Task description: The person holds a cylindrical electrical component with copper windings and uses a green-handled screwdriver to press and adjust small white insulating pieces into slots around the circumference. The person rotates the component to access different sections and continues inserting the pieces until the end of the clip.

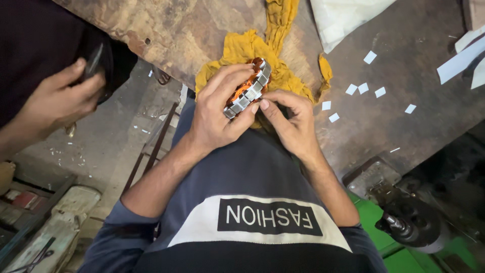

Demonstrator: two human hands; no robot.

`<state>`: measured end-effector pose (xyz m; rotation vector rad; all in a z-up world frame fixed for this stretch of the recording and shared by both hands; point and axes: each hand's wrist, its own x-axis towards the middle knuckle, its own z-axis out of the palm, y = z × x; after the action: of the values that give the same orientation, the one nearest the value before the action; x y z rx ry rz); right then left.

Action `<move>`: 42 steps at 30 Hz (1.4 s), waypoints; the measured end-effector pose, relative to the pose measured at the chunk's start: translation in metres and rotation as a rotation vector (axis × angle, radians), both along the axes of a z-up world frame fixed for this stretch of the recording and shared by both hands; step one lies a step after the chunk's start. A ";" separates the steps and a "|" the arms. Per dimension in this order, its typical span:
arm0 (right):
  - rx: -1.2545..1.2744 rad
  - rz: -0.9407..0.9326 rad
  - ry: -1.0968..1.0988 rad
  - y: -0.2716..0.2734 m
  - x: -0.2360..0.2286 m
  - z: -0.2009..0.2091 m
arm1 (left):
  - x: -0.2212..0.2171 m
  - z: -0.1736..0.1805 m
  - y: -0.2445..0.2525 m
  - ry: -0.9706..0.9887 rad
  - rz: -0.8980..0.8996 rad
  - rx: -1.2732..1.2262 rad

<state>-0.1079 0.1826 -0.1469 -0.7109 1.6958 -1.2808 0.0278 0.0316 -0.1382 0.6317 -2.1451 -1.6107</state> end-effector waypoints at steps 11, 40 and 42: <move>0.040 -0.066 -0.104 0.004 0.005 -0.004 | 0.000 -0.002 0.001 0.007 0.003 -0.008; 0.210 -0.138 -0.197 0.000 0.004 0.017 | -0.001 -0.006 0.005 -0.013 -0.017 -0.110; 0.183 -0.171 -0.299 -0.001 0.005 0.010 | -0.001 -0.006 0.004 -0.014 -0.018 -0.111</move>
<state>-0.1025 0.1819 -0.1372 -0.2557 1.6248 -1.2573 0.0271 0.0360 -0.1442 0.5917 -2.2387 -1.4878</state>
